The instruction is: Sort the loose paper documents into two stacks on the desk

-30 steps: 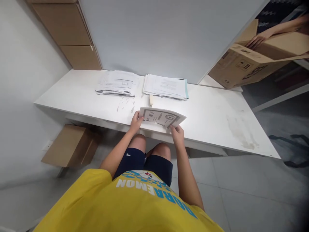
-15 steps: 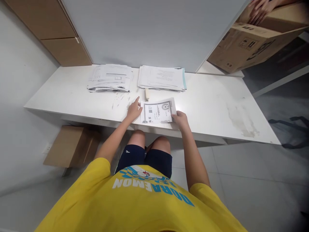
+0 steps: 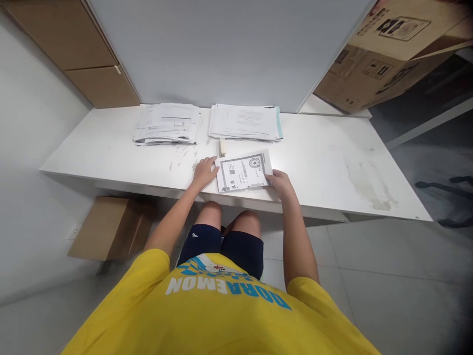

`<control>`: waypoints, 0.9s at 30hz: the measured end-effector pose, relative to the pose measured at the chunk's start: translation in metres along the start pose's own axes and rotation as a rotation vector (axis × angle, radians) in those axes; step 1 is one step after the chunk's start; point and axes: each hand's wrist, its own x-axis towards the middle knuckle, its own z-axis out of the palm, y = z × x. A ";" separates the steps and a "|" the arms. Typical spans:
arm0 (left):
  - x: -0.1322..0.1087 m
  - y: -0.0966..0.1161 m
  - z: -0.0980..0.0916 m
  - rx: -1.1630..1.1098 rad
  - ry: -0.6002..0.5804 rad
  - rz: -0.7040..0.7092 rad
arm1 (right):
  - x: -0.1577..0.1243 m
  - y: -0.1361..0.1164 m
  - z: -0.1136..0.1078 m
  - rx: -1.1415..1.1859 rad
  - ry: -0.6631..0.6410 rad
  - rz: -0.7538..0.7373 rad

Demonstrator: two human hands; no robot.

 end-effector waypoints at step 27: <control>0.050 -0.015 -0.003 -0.109 0.065 0.156 | 0.001 -0.004 0.016 0.009 0.116 -0.057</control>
